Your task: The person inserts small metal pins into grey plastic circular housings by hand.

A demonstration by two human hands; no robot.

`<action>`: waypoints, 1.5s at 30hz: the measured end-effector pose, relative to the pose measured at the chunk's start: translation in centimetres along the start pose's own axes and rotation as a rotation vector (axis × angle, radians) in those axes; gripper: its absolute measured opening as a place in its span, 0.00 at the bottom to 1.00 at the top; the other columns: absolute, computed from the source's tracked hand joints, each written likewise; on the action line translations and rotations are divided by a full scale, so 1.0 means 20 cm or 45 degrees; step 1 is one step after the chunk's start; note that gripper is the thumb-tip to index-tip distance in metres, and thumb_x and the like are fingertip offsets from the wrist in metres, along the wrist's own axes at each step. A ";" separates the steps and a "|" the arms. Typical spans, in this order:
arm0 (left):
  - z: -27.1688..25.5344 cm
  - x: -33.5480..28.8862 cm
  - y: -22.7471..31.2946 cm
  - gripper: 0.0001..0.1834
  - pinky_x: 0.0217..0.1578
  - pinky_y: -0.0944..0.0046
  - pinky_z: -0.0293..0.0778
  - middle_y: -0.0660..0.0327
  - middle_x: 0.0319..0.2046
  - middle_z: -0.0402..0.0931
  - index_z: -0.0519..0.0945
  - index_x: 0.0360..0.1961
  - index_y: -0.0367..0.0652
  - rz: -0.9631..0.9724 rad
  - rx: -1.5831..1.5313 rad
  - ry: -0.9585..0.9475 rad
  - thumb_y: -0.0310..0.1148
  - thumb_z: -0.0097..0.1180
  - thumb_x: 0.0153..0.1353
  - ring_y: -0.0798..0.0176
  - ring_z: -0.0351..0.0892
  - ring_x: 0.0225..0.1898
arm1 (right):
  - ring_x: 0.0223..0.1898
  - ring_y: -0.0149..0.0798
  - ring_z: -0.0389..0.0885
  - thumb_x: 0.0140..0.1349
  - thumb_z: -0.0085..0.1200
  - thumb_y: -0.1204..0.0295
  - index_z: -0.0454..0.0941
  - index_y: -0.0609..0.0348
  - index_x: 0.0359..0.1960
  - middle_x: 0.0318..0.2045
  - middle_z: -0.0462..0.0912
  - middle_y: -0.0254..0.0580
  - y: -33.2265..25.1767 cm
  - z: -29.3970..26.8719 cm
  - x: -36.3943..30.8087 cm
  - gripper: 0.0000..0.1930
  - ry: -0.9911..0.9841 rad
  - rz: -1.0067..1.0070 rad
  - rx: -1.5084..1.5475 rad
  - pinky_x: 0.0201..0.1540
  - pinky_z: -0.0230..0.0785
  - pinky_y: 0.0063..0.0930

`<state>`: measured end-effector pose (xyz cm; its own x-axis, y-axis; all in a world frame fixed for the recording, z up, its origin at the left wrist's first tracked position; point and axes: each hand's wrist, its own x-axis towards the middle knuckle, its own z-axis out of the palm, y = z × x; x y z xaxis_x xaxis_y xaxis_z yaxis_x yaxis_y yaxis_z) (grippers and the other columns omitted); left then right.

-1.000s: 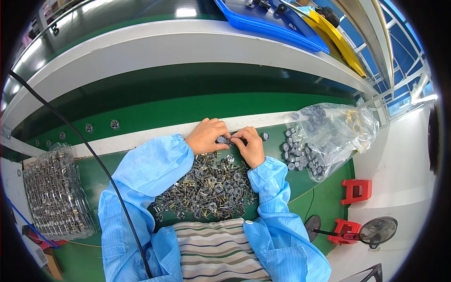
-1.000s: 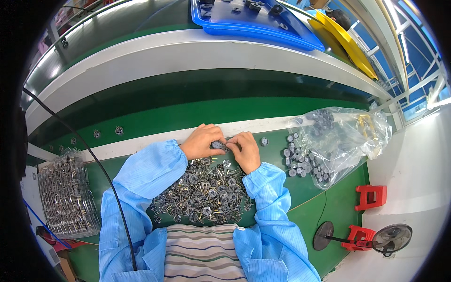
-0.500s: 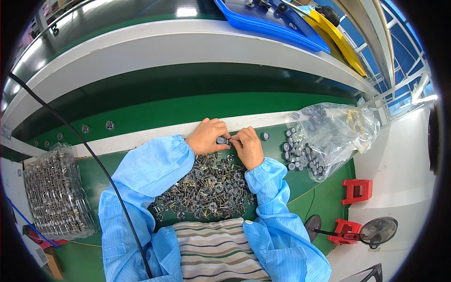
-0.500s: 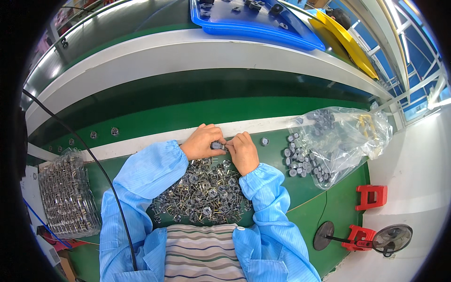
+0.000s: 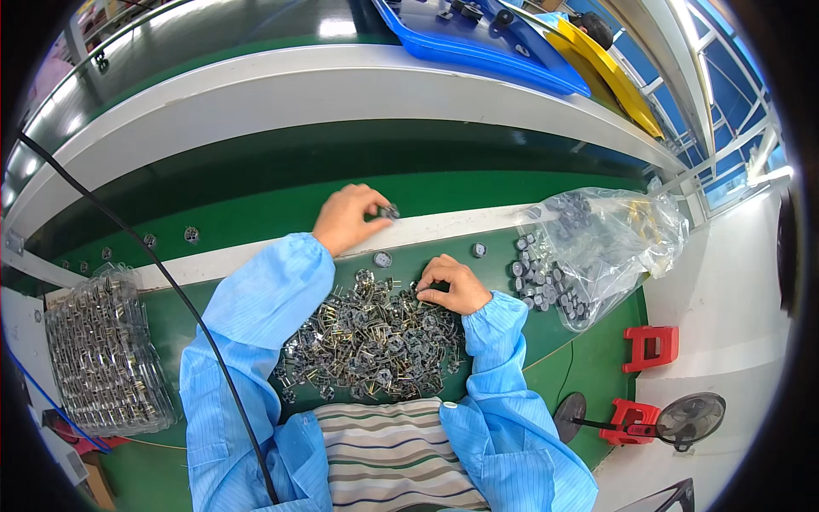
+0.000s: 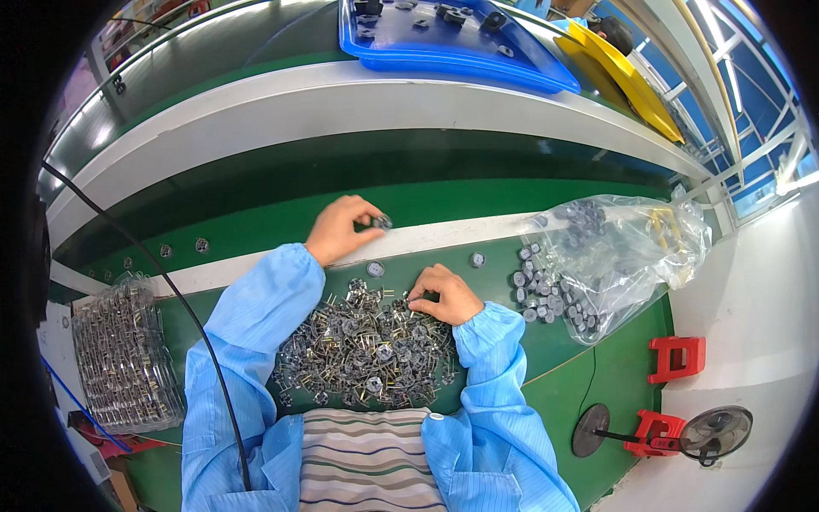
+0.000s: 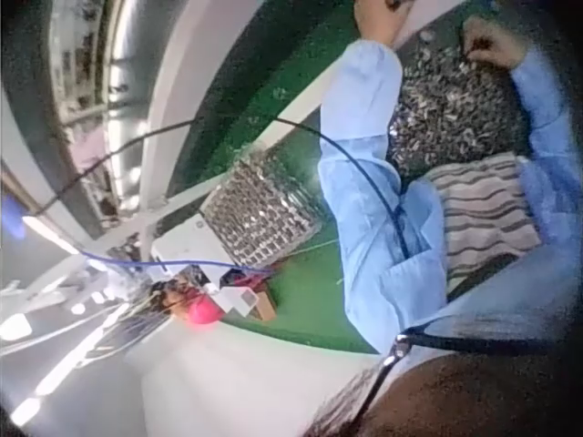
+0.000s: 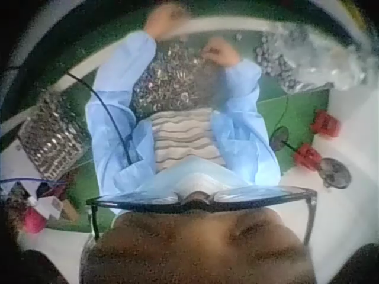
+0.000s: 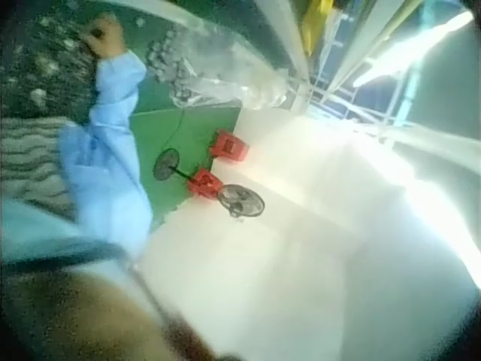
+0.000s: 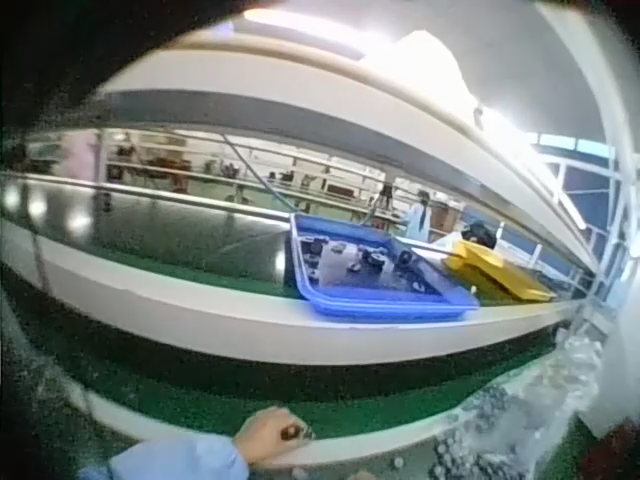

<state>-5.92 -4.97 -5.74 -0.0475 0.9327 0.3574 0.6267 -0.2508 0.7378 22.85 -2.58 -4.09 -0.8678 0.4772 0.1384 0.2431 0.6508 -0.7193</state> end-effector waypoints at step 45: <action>0.12 -0.11 0.16 0.25 0.40 0.54 0.76 0.60 0.36 0.81 0.83 0.34 0.44 0.085 0.071 -0.471 0.50 0.79 0.44 0.53 0.82 0.40 | 0.37 0.44 0.77 0.55 0.69 0.73 0.82 0.55 0.30 0.30 0.79 0.37 -0.03 0.16 0.15 0.06 0.568 0.204 -0.179 0.43 0.66 0.38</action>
<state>-1.89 -7.30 -5.52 0.2724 0.9478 0.1654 0.6607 -0.3093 0.6840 18.64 -3.40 -5.47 -0.5520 0.7640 0.3340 0.4408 0.6074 -0.6609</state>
